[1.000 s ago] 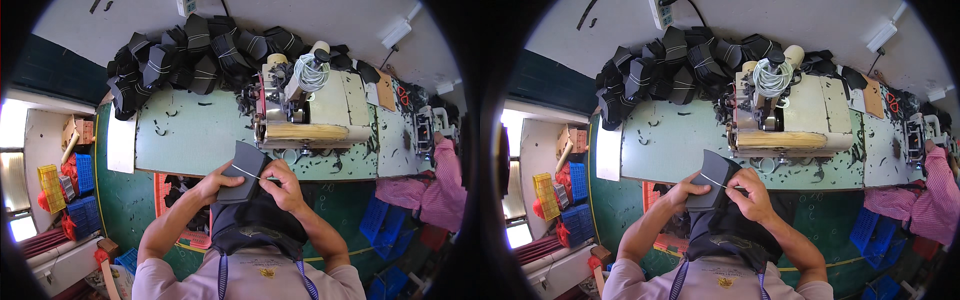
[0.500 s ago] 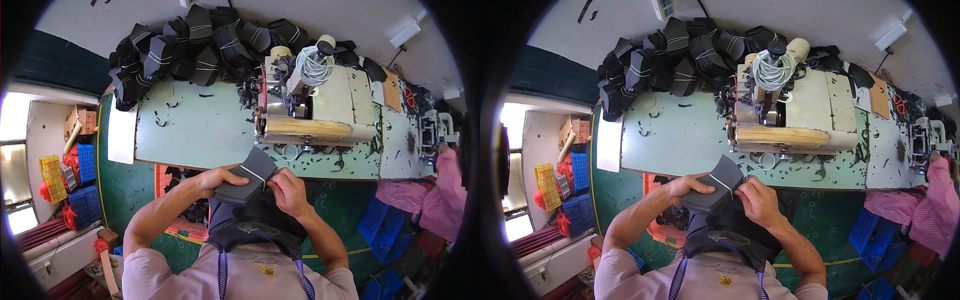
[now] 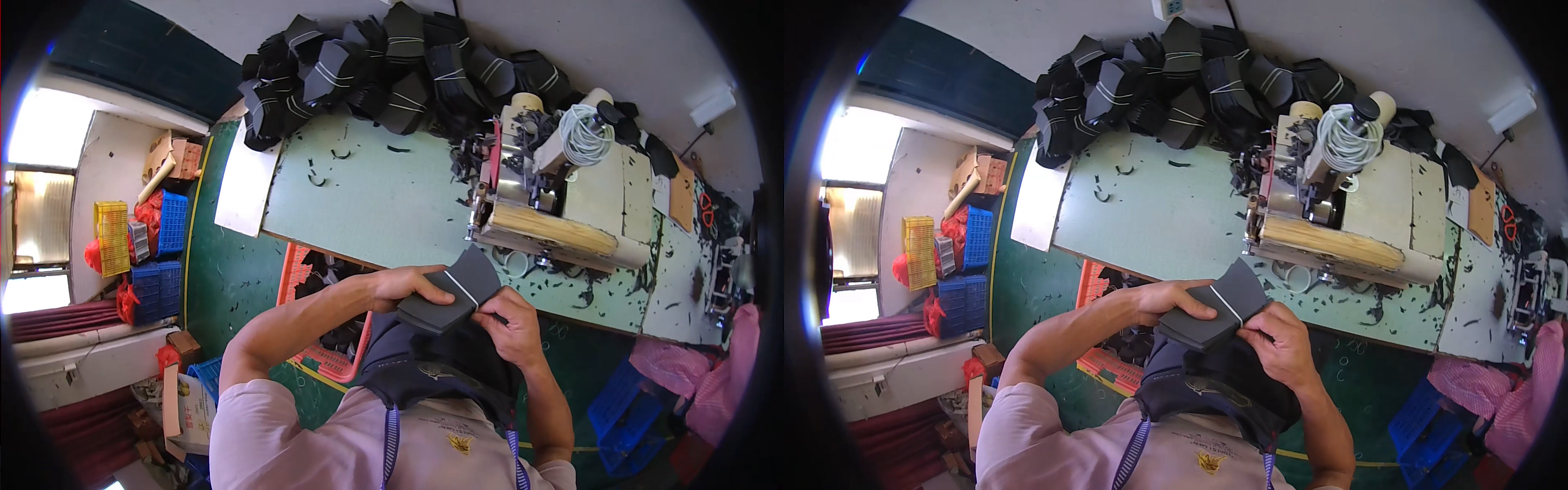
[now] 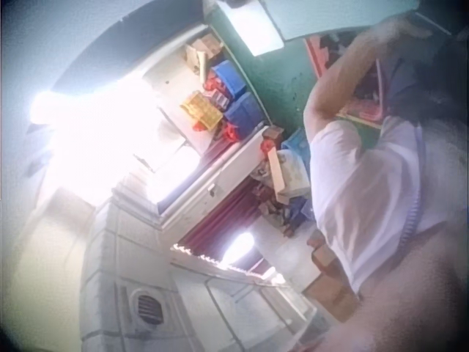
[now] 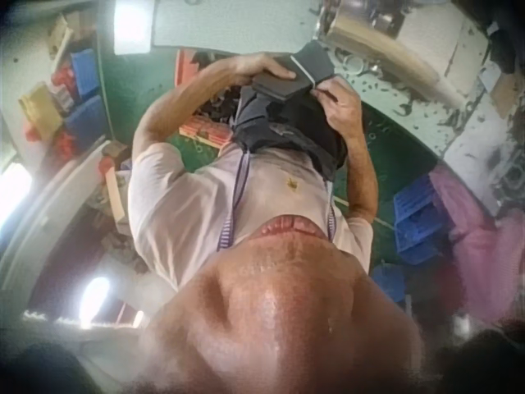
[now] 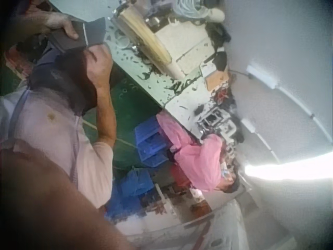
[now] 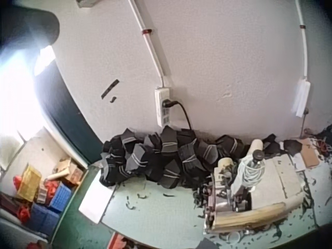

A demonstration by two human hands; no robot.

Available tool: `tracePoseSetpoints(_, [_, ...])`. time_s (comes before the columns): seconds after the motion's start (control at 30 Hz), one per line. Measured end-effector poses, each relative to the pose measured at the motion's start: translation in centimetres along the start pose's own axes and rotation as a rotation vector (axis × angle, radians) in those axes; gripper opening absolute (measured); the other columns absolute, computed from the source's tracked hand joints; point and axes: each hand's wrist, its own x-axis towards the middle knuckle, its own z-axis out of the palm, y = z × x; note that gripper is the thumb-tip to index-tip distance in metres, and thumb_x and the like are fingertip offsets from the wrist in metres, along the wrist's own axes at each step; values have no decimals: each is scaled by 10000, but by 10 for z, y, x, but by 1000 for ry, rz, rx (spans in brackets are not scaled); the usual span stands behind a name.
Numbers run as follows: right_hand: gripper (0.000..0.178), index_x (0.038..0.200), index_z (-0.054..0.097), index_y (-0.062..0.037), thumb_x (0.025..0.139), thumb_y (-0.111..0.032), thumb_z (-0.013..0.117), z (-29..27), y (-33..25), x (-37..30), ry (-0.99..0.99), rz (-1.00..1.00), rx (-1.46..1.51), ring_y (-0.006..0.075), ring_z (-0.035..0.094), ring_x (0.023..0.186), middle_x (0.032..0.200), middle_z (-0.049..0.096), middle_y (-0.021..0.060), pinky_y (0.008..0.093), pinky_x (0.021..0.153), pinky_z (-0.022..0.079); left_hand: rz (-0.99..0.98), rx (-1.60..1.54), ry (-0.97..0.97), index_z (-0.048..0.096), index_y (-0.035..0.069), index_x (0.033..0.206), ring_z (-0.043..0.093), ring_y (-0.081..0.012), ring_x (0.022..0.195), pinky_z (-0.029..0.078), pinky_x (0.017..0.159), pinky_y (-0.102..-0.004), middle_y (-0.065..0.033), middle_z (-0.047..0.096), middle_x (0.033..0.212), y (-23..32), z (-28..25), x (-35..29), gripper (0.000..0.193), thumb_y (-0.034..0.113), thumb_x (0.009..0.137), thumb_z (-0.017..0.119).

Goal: The recorder uses a specialized machine to stitch or process the edges of black shoe upper components in a factory setting.

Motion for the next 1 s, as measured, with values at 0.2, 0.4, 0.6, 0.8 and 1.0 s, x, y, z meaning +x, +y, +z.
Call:
tracePoseSetpoints(0.2, [101, 814, 673, -14, 780, 33, 756, -3, 4, 3, 17, 86, 186, 177, 565, 799, 782, 587, 50, 285, 734, 443, 13, -34, -18, 355, 30, 1490, 635, -157, 1066, 531, 892, -307, -99, 616, 1217, 0, 0, 0, 748, 187, 876, 753])
tracePoseSetpoints(0.4, [220, 639, 543, -38, 848, -108, 545, 12, 11, -8, 52, 325, 540, 192, 463, 853, 720, 524, 60, 290, 823, 364, 68, -19, 22, 284, 45, 1543, 587, -210, 1176, 493, 972, -318, -132, 568, 1310, 4, -13, 9, 905, 192, 812, 797])
tracePoseSetpoints(0.6, [403, 566, 355, -135, 916, -180, 550, -12, 30, 4, 240, 576, 1368, 155, 356, 601, 569, 357, 20, 331, 761, 385, -177, 288, -245, 342, 19, 1513, 568, -248, 1199, 466, 1020, -377, -201, 562, 1341, 29, -26, 13, 953, 231, 732, 844])
tracePoseSetpoints(0.8, [268, 683, 519, -55, 874, -158, 675, -30, 48, 8, -7, -22, -532, 388, 541, 611, 626, 561, 145, 418, 677, 414, -196, 1328, -12, 514, 73, 1414, 559, -317, 1225, 426, 1033, -401, -176, 593, 1328, 52, -38, 2, 785, 349, 725, 770])
tracePoseSetpoints(1.0, [151, 790, 612, -46, 884, -149, 668, -30, 103, 11, 235, 159, -955, 339, 635, 749, 752, 635, 138, 445, 641, 503, 154, -126, -80, 470, -42, 1384, 676, -256, 1042, 530, 955, -360, -173, 642, 1223, 19, -91, 3, 675, 166, 815, 766])
